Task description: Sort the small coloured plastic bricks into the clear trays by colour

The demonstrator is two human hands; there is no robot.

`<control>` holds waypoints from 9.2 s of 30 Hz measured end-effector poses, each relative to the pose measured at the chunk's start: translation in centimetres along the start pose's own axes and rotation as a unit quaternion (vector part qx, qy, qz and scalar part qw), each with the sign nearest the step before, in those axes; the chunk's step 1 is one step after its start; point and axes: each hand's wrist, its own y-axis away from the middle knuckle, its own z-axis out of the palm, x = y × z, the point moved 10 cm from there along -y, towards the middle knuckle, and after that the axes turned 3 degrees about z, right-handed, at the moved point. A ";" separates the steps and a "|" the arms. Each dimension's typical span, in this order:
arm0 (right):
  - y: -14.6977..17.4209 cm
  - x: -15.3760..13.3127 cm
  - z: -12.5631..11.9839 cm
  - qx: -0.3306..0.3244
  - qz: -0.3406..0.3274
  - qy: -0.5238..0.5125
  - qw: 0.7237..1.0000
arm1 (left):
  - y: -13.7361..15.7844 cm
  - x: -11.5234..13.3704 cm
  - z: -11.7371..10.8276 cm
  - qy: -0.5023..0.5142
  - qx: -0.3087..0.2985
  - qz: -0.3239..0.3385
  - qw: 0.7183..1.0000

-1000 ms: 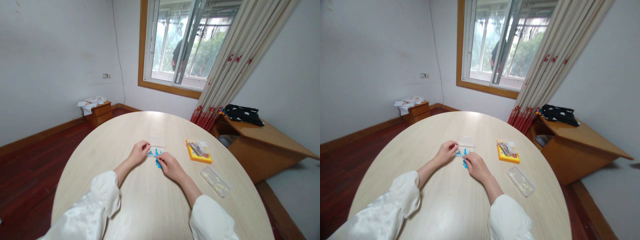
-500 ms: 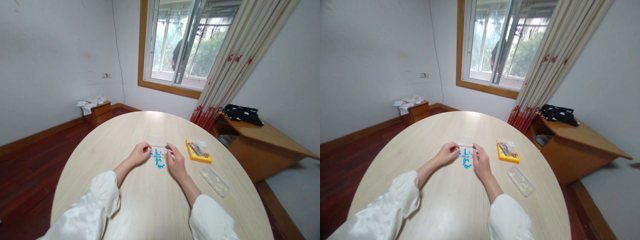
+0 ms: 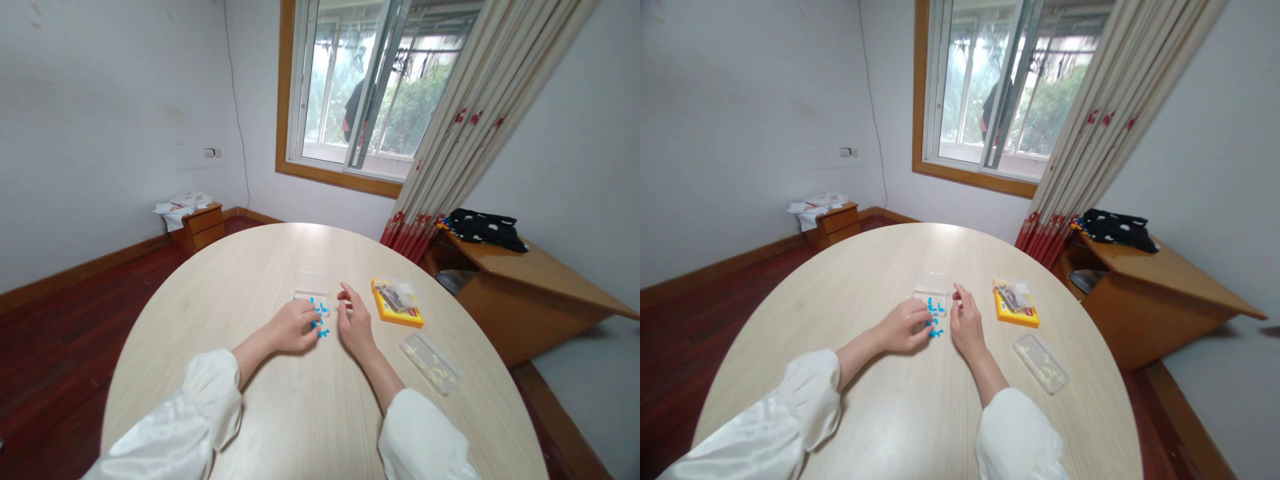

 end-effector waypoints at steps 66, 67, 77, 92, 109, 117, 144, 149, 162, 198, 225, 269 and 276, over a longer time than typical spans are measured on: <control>-0.1 1.3 0.2 -0.010 0.037 0.004 0.999 | 0.3 0.2 3.8 0.015 -0.123 0.019 0.992; -0.1 1.3 0.2 -0.010 0.037 0.005 0.999 | 0.2 0.3 3.6 0.017 -0.117 0.018 0.993; 0.0 1.2 0.4 -0.022 0.035 0.004 0.999 | 0.0 -1.3 -0.8 -0.026 0.075 -0.024 0.997; -0.1 0.6 0.7 -0.040 0.021 0.023 0.999 | 1.0 -3.7 -1.5 -0.058 0.126 -0.087 0.987; 1.0 -0.6 3.6 -0.183 -0.037 0.041 0.981 | 1.5 -5.8 -0.6 -0.132 0.057 -0.192 0.971; 1.2 -0.3 4.2 -0.210 -0.036 0.037 0.976 | 1.1 -4.9 -0.9 -0.090 0.063 -0.164 0.980; 1.3 0.5 4.7 -0.238 -0.012 0.029 0.971 | 0.6 -2.6 2.1 -0.045 -0.079 -0.065 0.994; 1.3 0.6 4.7 -0.235 -0.011 0.035 0.971 | 0.7 -2.7 2.3 -0.042 -0.084 -0.067 0.993; 1.3 1.0 4.6 -0.221 -0.002 0.023 0.975 | 0.7 -2.9 1.4 -0.039 -0.019 -0.056 0.998; 0.0 0.1 1.4 -0.084 -0.005 0.023 0.996 | 2.4 -7.5 0.4 -0.064 0.012 -0.291 0.955; -0.2 -0.2 0.4 -0.026 -0.040 0.010 0.999 | 0.6 -3.0 0.3 0.003 0.007 -0.103 0.995; -0.1 -0.4 0.4 -0.033 -0.049 0.021 0.998 | 0.1 -0.8 2.9 -0.083 -0.122 0.001 0.989; 0.3 -1.3 1.8 -0.111 -0.055 0.001 0.992 | 0.5 -2.7 0.6 -0.106 0.022 -0.057 0.992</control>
